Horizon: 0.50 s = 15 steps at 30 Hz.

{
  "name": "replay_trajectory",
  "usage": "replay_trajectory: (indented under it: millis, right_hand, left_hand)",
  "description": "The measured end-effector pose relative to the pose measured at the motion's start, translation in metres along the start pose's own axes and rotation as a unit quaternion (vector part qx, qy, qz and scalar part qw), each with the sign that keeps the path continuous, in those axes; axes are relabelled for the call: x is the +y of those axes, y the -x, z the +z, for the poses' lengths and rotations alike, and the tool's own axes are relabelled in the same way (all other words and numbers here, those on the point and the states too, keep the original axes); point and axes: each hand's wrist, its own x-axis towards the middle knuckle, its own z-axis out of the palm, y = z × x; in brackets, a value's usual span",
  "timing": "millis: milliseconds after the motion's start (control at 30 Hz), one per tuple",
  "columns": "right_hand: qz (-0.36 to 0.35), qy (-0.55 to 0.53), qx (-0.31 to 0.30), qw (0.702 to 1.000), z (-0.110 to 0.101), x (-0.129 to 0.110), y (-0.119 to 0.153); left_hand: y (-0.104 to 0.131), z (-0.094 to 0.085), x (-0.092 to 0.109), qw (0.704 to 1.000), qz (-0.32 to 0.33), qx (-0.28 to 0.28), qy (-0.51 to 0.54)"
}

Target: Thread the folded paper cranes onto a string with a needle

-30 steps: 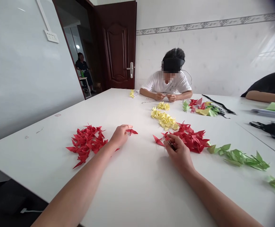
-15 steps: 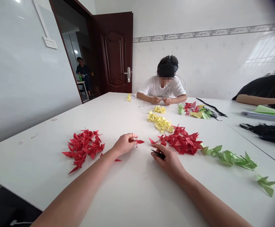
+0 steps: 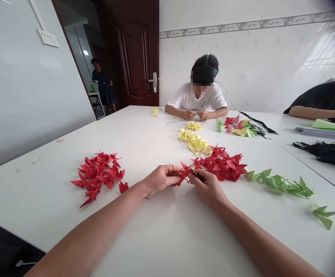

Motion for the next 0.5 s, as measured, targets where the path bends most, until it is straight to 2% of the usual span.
replay_trajectory:
  millis: [133,267,400,500]
  right_hand:
    - [0.052,-0.089,-0.021,0.994,-0.001,-0.004,0.000]
    - [0.100,-0.171,-0.043,0.979,0.000,-0.007,0.001]
    - [0.110,-0.198,-0.043,0.973,0.000,-0.009,0.002]
    - [0.093,-0.219,-0.020,0.971,0.001,-0.012,0.003]
  left_hand:
    - [-0.001,0.000,-0.001,0.999,0.004,-0.015,0.036]
    - [-0.003,0.002,-0.002,0.999,-0.003,-0.008,0.047]
    - [-0.003,0.004,-0.002,0.999,0.007,0.010,0.051]
    - [-0.003,0.003,0.000,0.997,0.012,0.056,0.060]
